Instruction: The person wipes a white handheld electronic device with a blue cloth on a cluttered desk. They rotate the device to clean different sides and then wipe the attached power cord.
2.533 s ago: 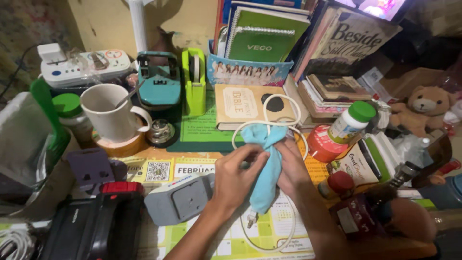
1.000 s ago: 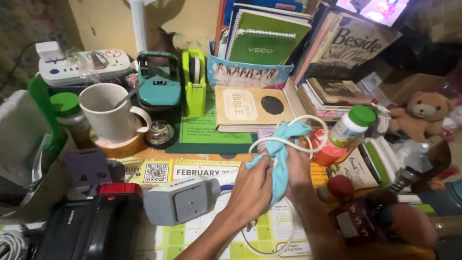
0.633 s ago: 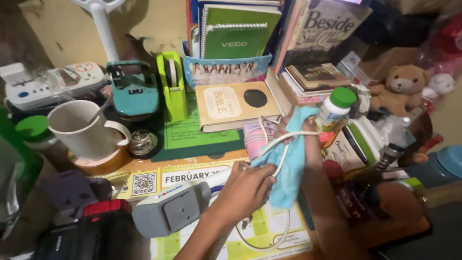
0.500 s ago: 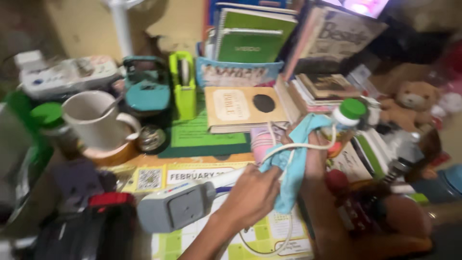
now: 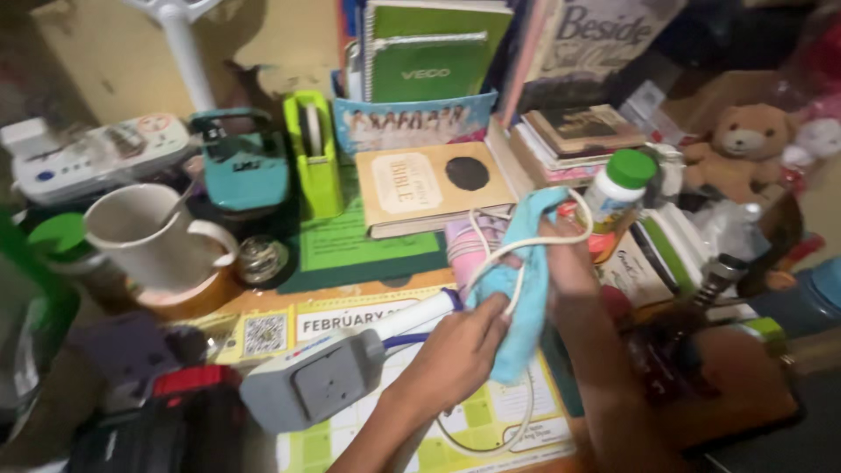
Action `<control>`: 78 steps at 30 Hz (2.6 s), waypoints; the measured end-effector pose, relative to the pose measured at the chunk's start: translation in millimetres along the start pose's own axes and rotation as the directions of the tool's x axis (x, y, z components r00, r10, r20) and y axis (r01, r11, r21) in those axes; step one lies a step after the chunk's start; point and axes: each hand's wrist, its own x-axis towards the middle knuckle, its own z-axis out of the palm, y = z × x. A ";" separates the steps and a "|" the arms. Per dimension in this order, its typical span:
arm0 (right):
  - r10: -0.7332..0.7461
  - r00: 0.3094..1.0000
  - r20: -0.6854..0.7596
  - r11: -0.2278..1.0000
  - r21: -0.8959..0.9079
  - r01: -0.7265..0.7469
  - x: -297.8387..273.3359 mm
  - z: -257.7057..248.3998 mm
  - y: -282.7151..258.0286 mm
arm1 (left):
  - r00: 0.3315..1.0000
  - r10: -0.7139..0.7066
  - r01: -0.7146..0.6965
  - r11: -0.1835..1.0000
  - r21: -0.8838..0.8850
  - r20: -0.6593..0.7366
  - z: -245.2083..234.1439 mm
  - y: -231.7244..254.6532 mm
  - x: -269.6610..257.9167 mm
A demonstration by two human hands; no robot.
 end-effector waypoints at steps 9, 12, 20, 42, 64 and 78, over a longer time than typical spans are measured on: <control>-0.060 0.923 -0.381 0.874 -0.466 -0.135 13.6 13.8 32.2 | 0.997 -0.033 0.014 0.966 -0.259 -0.069 2.5 4.1 -4.4; 0.040 0.983 -0.178 0.938 -0.334 -0.098 1.9 19.6 38.5 | 0.982 -0.132 0.080 0.936 -0.342 -0.132 5.8 3.8 -1.5; -0.192 0.900 -0.391 0.903 -0.429 0.006 18.4 -16.1 16.2 | 0.997 0.021 -0.024 0.998 -0.050 -0.069 14.3 -1.7 -5.1; 0.069 0.994 -0.087 0.992 -0.100 -0.078 -0.1 11.5 8.8 | 0.990 0.018 -0.025 0.998 -0.049 -0.140 5.2 -7.5 -0.9; -0.262 0.965 -0.002 0.717 -0.670 0.193 -13.0 39.3 26.5 | 0.660 0.226 -0.291 0.956 0.033 -0.716 -38.3 -16.6 0.1; 0.438 0.722 0.536 0.828 0.071 -0.556 -52.1 66.6 26.4 | 0.827 -0.123 0.114 0.992 -0.049 -0.548 -51.2 -35.4 6.0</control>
